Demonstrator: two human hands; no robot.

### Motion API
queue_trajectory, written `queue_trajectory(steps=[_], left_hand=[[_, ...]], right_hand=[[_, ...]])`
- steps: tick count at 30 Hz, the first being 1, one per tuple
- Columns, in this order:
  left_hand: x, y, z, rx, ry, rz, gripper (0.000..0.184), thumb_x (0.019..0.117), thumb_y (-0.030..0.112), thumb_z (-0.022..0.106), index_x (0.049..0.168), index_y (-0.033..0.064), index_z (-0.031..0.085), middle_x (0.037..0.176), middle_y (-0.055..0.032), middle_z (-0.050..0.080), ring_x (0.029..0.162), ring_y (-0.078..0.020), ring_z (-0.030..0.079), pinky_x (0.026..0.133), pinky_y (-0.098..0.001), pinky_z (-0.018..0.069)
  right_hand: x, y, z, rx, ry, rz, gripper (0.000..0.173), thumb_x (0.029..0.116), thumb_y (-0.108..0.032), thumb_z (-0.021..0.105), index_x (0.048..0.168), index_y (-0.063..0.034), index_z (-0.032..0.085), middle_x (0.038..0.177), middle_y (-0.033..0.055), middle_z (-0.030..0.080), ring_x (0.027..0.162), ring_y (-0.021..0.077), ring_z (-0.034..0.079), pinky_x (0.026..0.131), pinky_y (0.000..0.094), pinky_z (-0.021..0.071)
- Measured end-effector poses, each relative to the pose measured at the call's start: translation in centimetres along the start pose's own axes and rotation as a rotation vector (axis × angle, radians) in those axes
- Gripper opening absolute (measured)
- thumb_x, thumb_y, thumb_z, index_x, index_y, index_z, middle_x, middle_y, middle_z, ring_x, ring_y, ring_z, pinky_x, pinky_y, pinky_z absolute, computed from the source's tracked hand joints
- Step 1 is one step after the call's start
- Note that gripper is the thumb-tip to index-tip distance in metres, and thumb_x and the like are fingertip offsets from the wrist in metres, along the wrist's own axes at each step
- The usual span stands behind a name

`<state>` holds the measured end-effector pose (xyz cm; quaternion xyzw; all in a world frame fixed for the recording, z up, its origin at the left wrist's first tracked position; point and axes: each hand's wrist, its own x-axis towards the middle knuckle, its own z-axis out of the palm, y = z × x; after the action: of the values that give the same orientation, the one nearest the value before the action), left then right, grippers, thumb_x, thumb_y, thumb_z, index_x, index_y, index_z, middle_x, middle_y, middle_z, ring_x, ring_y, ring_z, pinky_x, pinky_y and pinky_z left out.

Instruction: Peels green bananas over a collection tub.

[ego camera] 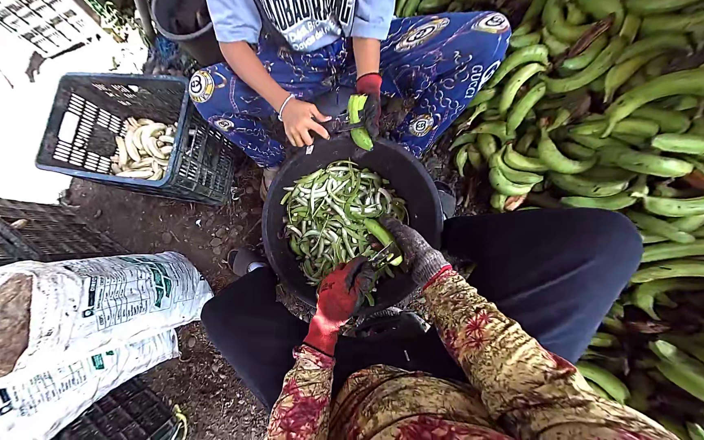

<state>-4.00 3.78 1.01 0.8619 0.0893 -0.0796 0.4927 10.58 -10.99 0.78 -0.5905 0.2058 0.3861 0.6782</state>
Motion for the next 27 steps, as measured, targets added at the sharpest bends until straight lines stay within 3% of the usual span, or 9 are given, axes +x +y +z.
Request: queue_trajectory(steps=[5,8,11,15,17,19,21,24,27], left_hand=[[0.9,-0.6,0.2,0.084,0.045,-0.060,0.052,0.1032,0.048,0.042,0.141,0.0178,0.062,0.123,-0.0139,0.069,0.113,-0.0281,0.066,0.098,-0.0527,0.0517],[2.2,-0.8,0.9,0.240,0.257,-0.146,0.048,0.0988,0.043,0.053,0.139,0.0195,0.064,0.123,-0.0194,0.068,0.110,-0.0383,0.066,0.092,-0.0609,0.0510],[4.4,-1.2,0.1,0.319,0.399,-0.369,0.047,0.0994,0.038,0.060,0.144,0.0213,0.060,0.132,-0.0248,0.063,0.116,-0.0467,0.062,0.095,-0.0674,0.0469],[4.0,-0.8,-1.7,0.141,0.331,-0.340,0.045,0.1060,0.033,0.048,0.147,0.0160,0.055,0.134,-0.0205,0.064,0.122,-0.0376,0.062,0.103,-0.0606,0.0470],[2.4,0.0,-1.5,-0.010,0.229,-0.229,0.045,0.1072,0.033,0.043,0.144,0.0123,0.058,0.132,-0.0141,0.066,0.123,-0.0260,0.062,0.108,-0.0500,0.0477],[0.8,0.6,-0.6,-0.131,0.180,-0.112,0.047,0.1064,0.038,0.042,0.137,0.0096,0.063,0.123,-0.0093,0.070,0.113,-0.0172,0.066,0.102,-0.0423,0.0521],[-0.3,1.0,0.1,-0.150,0.156,-0.085,0.049,0.1058,0.043,0.042,0.135,0.0102,0.064,0.122,-0.0084,0.071,0.113,-0.0171,0.066,0.101,-0.0433,0.0526],[0.0,0.8,0.4,-0.006,0.231,-0.169,0.048,0.1048,0.044,0.043,0.138,0.0160,0.063,0.124,-0.0093,0.070,0.114,-0.0223,0.066,0.100,-0.0484,0.0522],[2.3,0.7,-0.8,0.238,0.317,-0.310,0.044,0.1025,0.034,0.053,0.142,0.0168,0.061,0.127,-0.0214,0.067,0.113,-0.0406,0.065,0.095,-0.0613,0.0500]], right_hand=[[0.1,0.8,0.9,-0.106,0.019,-0.067,0.082,0.1017,-0.072,0.019,0.131,-0.0108,0.064,0.102,0.0143,0.071,0.086,0.0241,0.069,0.075,0.0430,0.0588],[-0.6,1.9,1.5,-0.182,0.112,-0.118,0.080,0.1036,-0.069,0.019,0.134,-0.0067,0.059,0.117,0.0175,0.067,0.104,0.0261,0.067,0.090,0.0482,0.0559],[-2.2,2.8,2.6,-0.281,0.076,-0.093,0.070,0.1081,-0.059,0.024,0.137,-0.0044,0.057,0.116,0.0186,0.067,0.099,0.0258,0.069,0.085,0.0455,0.0583],[-2.2,2.3,2.6,-0.151,0.024,-0.088,0.050,0.1051,-0.040,0.054,0.140,-0.0046,0.055,0.118,0.0170,0.068,0.100,0.0254,0.070,0.084,0.0428,0.0602],[-0.9,1.7,2.1,-0.151,0.088,-0.129,0.051,0.1048,-0.045,0.053,0.137,-0.0056,0.057,0.112,0.0166,0.070,0.095,0.0267,0.071,0.080,0.0460,0.0607],[0.2,1.0,2.0,-0.220,0.160,-0.216,0.052,0.1053,-0.050,0.048,0.133,-0.0080,0.060,0.107,0.0129,0.071,0.092,0.0231,0.070,0.082,0.0456,0.0587],[0.7,0.7,1.9,-0.207,0.165,-0.263,0.058,0.1045,-0.055,0.046,0.142,-0.0114,0.056,0.120,0.0127,0.070,0.104,0.0238,0.069,0.091,0.0472,0.0576],[0.1,1.1,3.0,0.008,0.100,-0.202,0.051,0.1054,-0.050,0.048,0.134,-0.0091,0.058,0.105,0.0099,0.071,0.089,0.0199,0.070,0.078,0.0396,0.0595],[-1.3,2.0,3.6,0.128,-0.090,-0.016,0.036,0.1106,-0.034,0.039,0.121,-0.0037,0.056,0.085,0.0101,0.064,0.065,0.0176,0.063,0.056,0.0318,0.0545]])
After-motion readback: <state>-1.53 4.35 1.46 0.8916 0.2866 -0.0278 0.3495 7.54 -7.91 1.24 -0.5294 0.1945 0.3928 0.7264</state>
